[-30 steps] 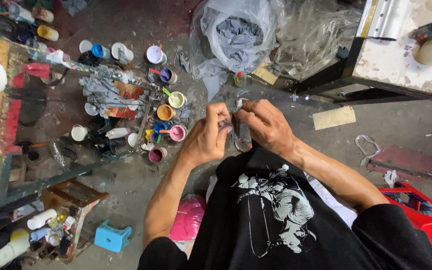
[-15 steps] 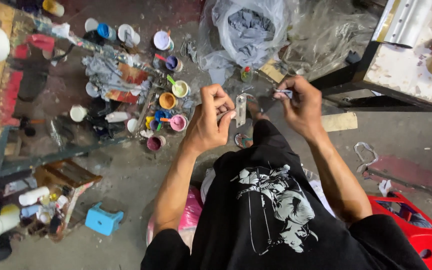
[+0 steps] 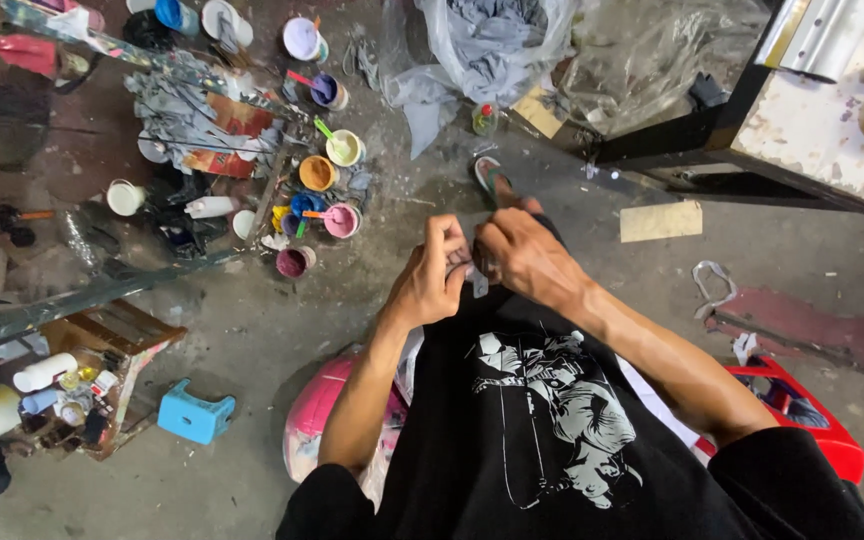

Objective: The person performs screen printing on t-shirts and then uses a wrench to adjust or repair a component of the printing equipment.

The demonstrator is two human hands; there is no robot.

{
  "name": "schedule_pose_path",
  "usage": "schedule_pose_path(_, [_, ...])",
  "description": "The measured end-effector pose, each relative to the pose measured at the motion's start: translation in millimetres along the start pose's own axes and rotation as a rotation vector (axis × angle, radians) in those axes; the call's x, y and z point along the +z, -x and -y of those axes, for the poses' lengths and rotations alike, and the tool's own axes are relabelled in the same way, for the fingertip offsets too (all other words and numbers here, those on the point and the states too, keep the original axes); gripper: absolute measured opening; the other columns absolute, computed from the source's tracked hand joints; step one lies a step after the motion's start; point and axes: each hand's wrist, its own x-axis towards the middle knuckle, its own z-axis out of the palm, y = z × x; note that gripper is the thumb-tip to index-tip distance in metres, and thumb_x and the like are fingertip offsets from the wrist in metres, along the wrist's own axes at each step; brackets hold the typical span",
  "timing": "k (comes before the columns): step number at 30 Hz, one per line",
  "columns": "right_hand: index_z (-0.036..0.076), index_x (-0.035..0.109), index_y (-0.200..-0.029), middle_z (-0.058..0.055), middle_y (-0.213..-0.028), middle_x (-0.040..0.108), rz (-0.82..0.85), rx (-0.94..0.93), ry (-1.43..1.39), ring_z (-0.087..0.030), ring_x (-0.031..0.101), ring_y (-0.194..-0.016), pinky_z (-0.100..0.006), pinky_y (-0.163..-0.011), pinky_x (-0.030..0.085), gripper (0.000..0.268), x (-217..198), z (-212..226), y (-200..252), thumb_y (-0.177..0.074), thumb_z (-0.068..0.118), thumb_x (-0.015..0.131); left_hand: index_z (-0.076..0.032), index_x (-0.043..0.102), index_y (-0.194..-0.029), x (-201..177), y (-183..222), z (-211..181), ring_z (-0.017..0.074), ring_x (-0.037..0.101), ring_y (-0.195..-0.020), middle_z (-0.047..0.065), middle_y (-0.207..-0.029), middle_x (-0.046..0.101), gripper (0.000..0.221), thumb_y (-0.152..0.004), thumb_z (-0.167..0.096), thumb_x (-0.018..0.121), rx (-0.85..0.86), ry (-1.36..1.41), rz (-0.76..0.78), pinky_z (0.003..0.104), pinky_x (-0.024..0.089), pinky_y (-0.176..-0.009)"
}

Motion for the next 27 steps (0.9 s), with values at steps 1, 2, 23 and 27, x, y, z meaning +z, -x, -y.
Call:
schedule_pose_path(1, [0.007, 0.049, -0.089, -0.011, -0.082, 0.045, 0.071, -0.018, 0.001, -0.032, 0.053, -0.073, -0.039, -0.066, 0.048, 0.012, 4, -2, -1, -0.101, 0.006, 0.049, -0.004, 0.036, -0.114, 4, 3, 9, 0.0399, 0.069, -0.079, 0.021, -0.086, 0.067, 0.035, -0.091, 0.006, 0.06, -0.043, 0.039, -0.009, 0.049, 0.058, -0.073])
schedule_pose_path(2, [0.007, 0.049, -0.089, -0.011, -0.082, 0.045, 0.078, -0.016, -0.004, -0.032, 0.053, -0.073, -0.039, -0.066, 0.048, 0.012, 25, -11, 11, -0.101, 0.006, 0.049, -0.004, 0.036, -0.114, 9, 7, 23, 0.0399, 0.069, -0.079, 0.021, -0.086, 0.067, 0.035, -0.091, 0.006, 0.06, -0.05, 0.044, -0.01, 0.049, 0.058, -0.073])
schedule_pose_path(23, [0.01, 0.059, -0.089, -0.011, -0.084, 0.057, 0.288, 0.453, -0.53, -0.036, 0.067, -0.08, -0.045, -0.071, 0.055, 0.011, 126, -296, -111, -0.08, 0.007, 0.064, -0.018, 0.03, -0.126, 42, -264, 244, 0.0158, 0.072, -0.078, -0.003, -0.091, 0.073, 0.047, -0.094, -0.014, 0.064, -0.618, 0.096, -0.375, 0.035, 0.057, -0.072])
schedule_pose_path(27, [0.007, 0.067, -0.083, -0.012, -0.078, 0.068, 0.18, 0.511, -0.442, -0.037, 0.07, -0.075, -0.041, -0.07, 0.057, 0.01, 140, -379, -164, -0.082, -0.002, 0.064, -0.01, 0.034, -0.123, 56, -370, 321, 0.0193, 0.068, -0.073, 0.007, -0.087, 0.067, 0.047, -0.089, -0.001, 0.065, -0.351, 0.275, -0.674, 0.031, 0.055, -0.072])
